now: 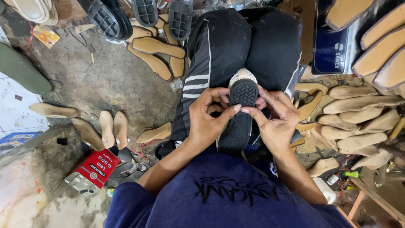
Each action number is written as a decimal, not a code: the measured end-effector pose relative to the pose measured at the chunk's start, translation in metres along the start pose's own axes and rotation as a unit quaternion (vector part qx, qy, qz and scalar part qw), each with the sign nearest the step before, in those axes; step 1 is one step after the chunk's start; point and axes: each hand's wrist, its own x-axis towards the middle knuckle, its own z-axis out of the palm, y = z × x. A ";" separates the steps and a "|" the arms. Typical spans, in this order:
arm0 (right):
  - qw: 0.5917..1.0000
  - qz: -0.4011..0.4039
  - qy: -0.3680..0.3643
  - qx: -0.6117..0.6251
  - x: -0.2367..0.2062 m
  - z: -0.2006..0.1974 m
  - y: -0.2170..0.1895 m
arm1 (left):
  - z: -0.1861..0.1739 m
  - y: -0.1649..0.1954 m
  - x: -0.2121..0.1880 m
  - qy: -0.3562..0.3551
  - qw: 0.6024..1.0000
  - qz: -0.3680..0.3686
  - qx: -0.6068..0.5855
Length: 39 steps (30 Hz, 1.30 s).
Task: The person uses a curved metal tool to press and shape the edge of a shoe sole. They repeatedly pry and smooth the sole perimeter, then inspect the fit and alignment of the sole to the shoe upper.
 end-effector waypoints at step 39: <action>0.926 -0.361 0.074 -0.088 0.004 -0.044 -0.121 | 0.012 0.120 0.018 -0.114 0.870 0.469 0.103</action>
